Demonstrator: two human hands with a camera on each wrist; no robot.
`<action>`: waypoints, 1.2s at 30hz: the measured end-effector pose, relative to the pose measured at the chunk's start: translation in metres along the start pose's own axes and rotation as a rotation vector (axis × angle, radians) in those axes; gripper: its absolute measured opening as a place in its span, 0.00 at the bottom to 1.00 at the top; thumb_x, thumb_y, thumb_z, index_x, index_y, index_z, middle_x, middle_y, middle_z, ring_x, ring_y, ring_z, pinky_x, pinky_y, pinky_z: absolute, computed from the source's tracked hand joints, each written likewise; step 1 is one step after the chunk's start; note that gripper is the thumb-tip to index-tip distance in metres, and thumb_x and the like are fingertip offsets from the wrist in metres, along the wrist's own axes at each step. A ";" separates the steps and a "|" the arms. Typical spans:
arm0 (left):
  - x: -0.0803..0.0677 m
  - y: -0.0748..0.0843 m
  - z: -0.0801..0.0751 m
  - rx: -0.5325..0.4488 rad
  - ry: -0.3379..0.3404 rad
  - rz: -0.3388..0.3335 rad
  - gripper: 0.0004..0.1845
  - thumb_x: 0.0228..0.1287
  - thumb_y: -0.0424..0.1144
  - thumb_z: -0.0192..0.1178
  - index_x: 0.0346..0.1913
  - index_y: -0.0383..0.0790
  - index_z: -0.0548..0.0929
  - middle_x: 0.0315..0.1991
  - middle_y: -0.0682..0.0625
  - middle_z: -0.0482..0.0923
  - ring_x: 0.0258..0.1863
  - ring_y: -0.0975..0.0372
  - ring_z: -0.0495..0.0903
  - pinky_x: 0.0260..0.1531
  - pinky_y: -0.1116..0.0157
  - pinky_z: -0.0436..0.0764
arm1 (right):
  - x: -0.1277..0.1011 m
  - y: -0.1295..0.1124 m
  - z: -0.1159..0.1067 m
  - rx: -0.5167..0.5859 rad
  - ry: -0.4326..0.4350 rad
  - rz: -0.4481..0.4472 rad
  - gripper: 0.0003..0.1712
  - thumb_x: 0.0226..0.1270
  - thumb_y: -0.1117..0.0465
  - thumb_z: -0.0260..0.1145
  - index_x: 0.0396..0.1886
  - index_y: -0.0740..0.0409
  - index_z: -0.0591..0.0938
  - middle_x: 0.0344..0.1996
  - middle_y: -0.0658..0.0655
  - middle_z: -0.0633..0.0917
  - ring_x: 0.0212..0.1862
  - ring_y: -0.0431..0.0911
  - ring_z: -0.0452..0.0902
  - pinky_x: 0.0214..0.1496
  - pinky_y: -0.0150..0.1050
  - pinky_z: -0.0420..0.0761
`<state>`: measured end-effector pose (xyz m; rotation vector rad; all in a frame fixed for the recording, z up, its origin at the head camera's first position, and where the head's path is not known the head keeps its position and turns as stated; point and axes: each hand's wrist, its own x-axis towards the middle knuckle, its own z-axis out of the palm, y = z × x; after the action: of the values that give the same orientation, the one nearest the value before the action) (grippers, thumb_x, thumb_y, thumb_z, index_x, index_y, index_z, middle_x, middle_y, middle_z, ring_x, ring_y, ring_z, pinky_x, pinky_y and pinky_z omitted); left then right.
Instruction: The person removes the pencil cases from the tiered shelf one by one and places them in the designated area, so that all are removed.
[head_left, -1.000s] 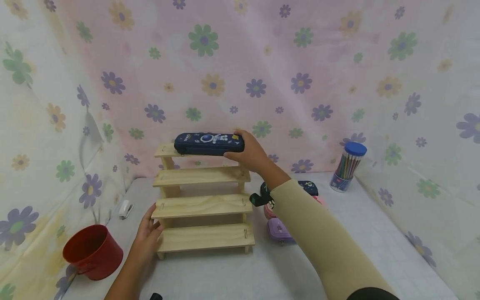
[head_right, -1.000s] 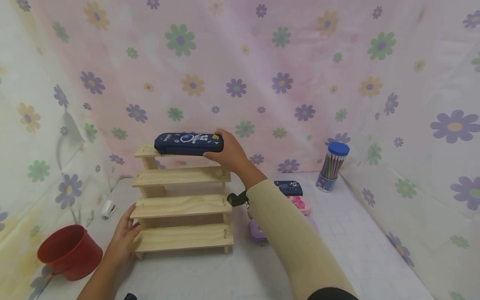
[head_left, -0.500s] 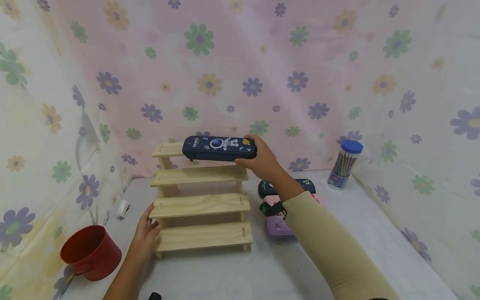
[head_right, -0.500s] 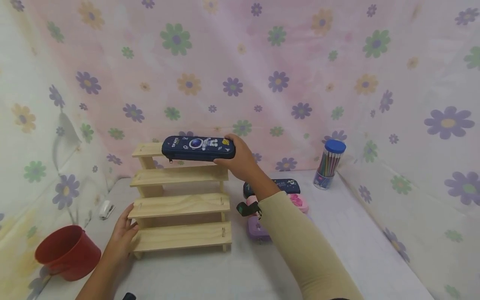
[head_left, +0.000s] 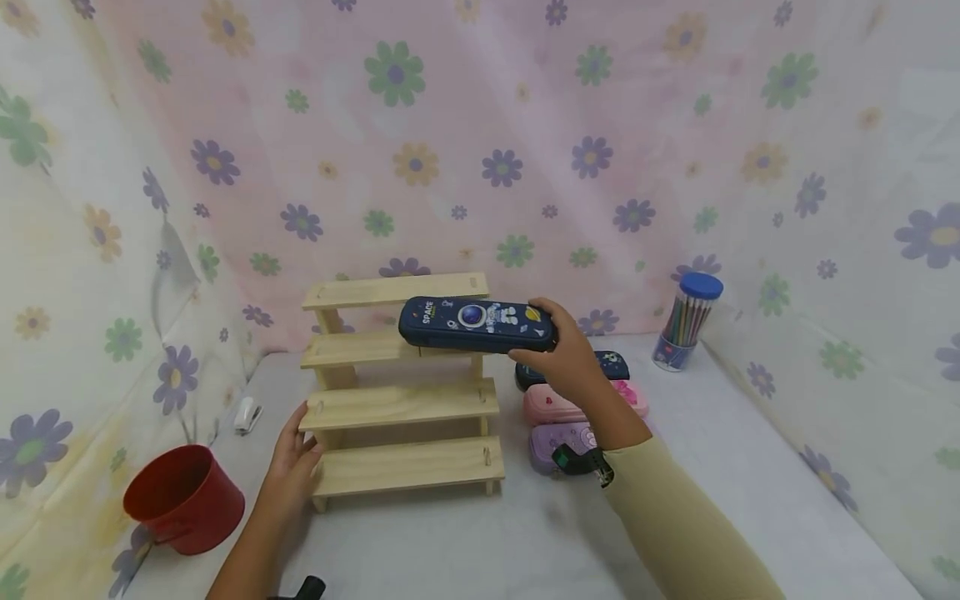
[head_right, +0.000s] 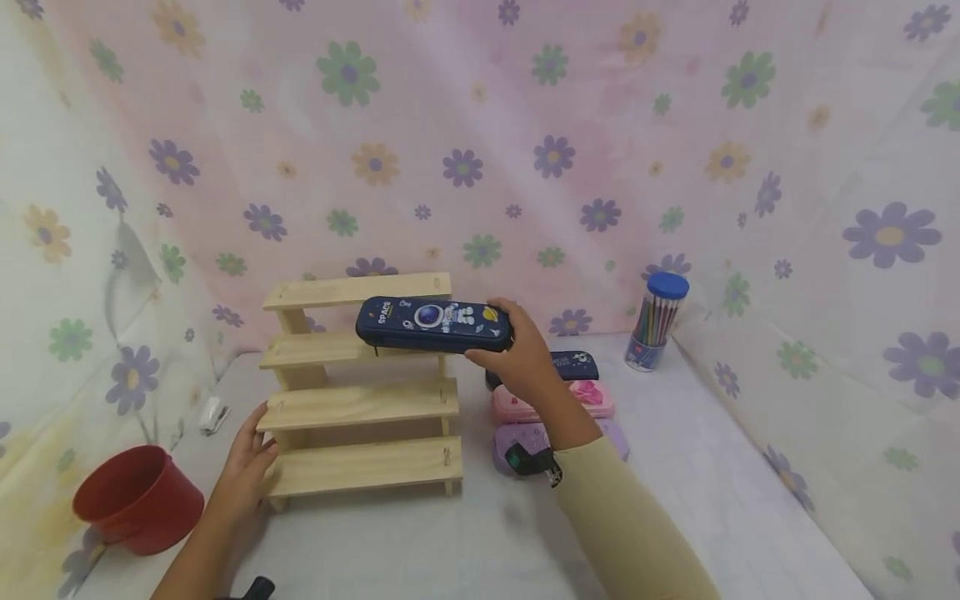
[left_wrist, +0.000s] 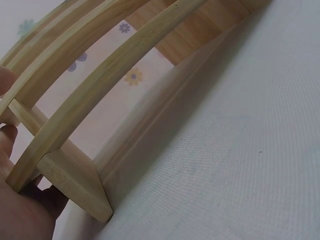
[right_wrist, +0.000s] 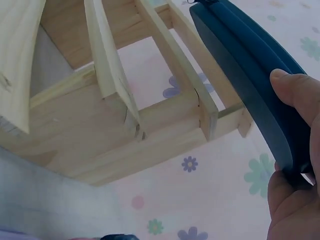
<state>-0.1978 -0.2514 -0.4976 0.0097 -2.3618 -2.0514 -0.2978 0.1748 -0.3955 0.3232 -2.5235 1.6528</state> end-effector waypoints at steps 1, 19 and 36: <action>0.000 0.000 0.000 0.006 0.001 0.003 0.38 0.85 0.36 0.42 0.86 0.61 0.37 0.87 0.56 0.33 0.85 0.51 0.42 0.69 0.77 0.62 | -0.005 0.002 -0.003 -0.001 0.010 0.011 0.53 0.59 0.45 0.82 0.80 0.31 0.63 0.76 0.56 0.66 0.71 0.59 0.71 0.67 0.58 0.79; 0.001 0.000 0.004 -0.004 0.051 -0.028 0.39 0.84 0.34 0.42 0.86 0.61 0.37 0.87 0.60 0.33 0.86 0.54 0.39 0.80 0.45 0.50 | -0.070 0.048 -0.058 -0.026 0.038 0.124 0.57 0.61 0.42 0.80 0.83 0.30 0.56 0.81 0.59 0.60 0.74 0.63 0.67 0.67 0.58 0.79; 0.000 0.000 0.007 -0.039 0.071 -0.058 0.37 0.85 0.36 0.41 0.86 0.65 0.40 0.86 0.62 0.33 0.86 0.55 0.37 0.80 0.45 0.49 | -0.114 0.095 -0.110 -0.017 -0.075 0.239 0.55 0.62 0.53 0.80 0.82 0.43 0.57 0.79 0.69 0.57 0.70 0.70 0.66 0.64 0.55 0.82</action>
<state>-0.1982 -0.2442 -0.4981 0.1504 -2.3061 -2.0850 -0.2125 0.3253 -0.4593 0.0851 -2.7221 1.7263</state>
